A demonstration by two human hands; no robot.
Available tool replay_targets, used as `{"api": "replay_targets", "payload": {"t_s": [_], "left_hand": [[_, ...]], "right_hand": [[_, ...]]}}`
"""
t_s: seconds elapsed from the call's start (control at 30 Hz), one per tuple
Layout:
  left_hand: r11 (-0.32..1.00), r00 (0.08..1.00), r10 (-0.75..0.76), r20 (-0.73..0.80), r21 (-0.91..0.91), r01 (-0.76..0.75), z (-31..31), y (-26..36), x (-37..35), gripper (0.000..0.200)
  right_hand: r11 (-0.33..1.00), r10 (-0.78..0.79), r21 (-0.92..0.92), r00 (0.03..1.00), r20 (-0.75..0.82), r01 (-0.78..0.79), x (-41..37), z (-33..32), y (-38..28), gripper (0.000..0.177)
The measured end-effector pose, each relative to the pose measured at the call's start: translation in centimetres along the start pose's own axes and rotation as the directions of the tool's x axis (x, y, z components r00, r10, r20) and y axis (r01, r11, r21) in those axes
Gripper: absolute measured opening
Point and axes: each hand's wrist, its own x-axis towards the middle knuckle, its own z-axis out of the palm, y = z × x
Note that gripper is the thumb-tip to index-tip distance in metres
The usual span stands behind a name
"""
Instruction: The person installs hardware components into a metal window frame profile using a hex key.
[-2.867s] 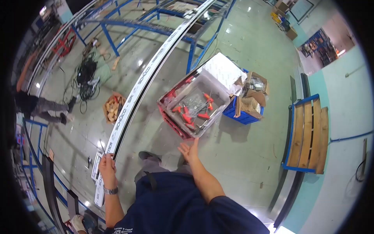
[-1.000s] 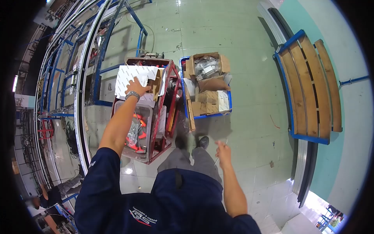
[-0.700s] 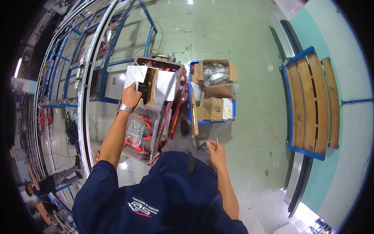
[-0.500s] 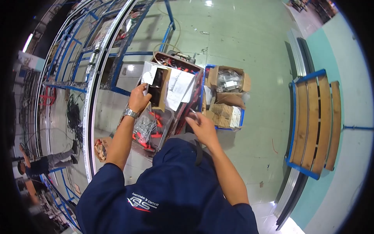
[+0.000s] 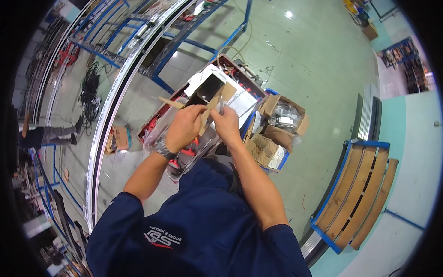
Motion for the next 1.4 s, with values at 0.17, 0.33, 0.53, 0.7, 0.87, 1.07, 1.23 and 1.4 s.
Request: {"api": "replay_targets", "payload": {"t_s": [0.17, 0.33, 0.53, 0.7, 0.87, 1.07, 1.23, 1.4], "left_hand": [[0.948, 0.946, -0.308, 0.096, 0.110, 0.298, 3.2, -1.6, 0.9, 0.035], [0.962, 0.857, -0.237, 0.459, -0.015, 0.274, 4.4, -3.6, 3.4, 0.051], [0.936, 0.887, -0.314, 0.338, -0.049, 0.349, 4.7, -0.4, 1.4, 0.051], [0.975, 0.969, -0.185, 0.166, -0.096, 0.203, 7.1, 0.3, -2.3, 0.026], [0.963, 0.955, -0.250, 0.161, 0.146, 0.227, 8.5, 0.0, -3.9, 0.011], [0.943, 0.922, -0.230, 0.313, 0.308, 0.131, 7.9, 0.6, -2.3, 0.020], [0.922, 0.928, -0.223, 0.299, 0.373, 0.101, 8.3, 0.6, -2.3, 0.018], [0.884, 0.938, -0.222, 0.265, 0.460, 0.080, 8.7, 0.9, -2.0, 0.016]], "right_hand": [[0.995, -0.018, 0.099, 0.997, 0.068, 0.011, -0.9, -0.1, 0.9, 0.029], [0.981, -0.017, 0.193, 0.987, 0.157, -0.014, -2.0, -0.8, 3.0, 0.025], [0.930, 0.079, 0.356, 0.996, 0.050, -0.091, -4.5, -2.1, 5.1, 0.018], [0.849, 0.226, 0.488, 0.974, 0.007, -0.200, -5.2, -3.8, 5.7, 0.015], [0.842, 0.242, 0.486, 0.969, 0.047, -0.233, -6.0, -5.4, 7.8, 0.019], [0.864, 0.231, 0.452, 0.972, 0.035, -0.222, -6.6, -6.0, 7.9, 0.023], [0.866, 0.213, 0.457, 0.976, 0.035, -0.205, -7.0, -6.3, 6.7, 0.028], [0.876, 0.196, 0.435, 0.978, 0.078, -0.210, -6.9, -6.5, 6.7, 0.031]]}}
